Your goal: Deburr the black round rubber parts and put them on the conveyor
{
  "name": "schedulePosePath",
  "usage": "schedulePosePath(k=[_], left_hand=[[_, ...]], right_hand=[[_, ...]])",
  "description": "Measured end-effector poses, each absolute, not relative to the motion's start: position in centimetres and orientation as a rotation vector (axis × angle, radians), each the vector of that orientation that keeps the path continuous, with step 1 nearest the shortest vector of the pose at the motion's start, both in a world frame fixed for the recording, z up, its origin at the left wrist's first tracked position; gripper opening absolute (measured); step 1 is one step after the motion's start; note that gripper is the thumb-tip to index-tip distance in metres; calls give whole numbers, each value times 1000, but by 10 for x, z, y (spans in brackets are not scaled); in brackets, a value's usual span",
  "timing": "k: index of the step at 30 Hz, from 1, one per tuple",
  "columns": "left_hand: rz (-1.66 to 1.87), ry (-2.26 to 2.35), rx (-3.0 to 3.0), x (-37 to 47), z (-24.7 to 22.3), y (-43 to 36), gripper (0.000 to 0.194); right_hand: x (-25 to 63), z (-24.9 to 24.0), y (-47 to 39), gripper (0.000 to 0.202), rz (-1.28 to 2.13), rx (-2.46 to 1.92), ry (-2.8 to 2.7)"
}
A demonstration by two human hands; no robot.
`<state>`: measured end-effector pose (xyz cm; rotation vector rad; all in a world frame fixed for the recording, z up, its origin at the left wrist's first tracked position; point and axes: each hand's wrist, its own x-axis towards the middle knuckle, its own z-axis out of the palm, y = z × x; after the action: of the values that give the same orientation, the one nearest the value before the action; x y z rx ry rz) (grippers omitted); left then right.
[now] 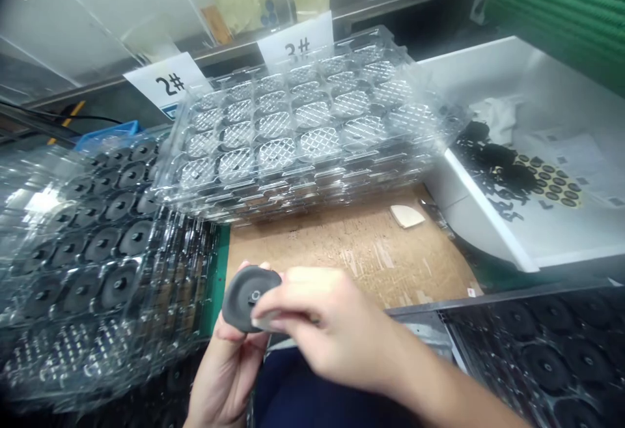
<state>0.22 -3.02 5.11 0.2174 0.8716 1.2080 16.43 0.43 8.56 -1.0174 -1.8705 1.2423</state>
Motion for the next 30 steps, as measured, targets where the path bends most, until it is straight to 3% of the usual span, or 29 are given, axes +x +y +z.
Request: schedulePosePath(k=[6,10,15,19,23,28,30], left_hand=[[1208,875,140,-2,50,-24,49],[1184,855,123,-1,50,-24,48],[1185,839,180,3,51,-28,46],[1125,825,165,2,45,-34,46],[1114,902,156,0,41,-36,47],[1044,899,218,2,47,-36,47],[1022,907,188,-1,48,-36,47]], right_hand=[[194,5,-19,21,1218,-1629,-1625],[194,-25,-19,21,1212,-1662,-1669],[173,41,-2,24,1127,-1502,-1643],[149,97,0,26,1000,-1027,-1788],[139,107,4,19,1170,-985,-2067],[134,100,5,25,913,-1035,-1908],[141,103,-1,24,1073,-972,-1957]])
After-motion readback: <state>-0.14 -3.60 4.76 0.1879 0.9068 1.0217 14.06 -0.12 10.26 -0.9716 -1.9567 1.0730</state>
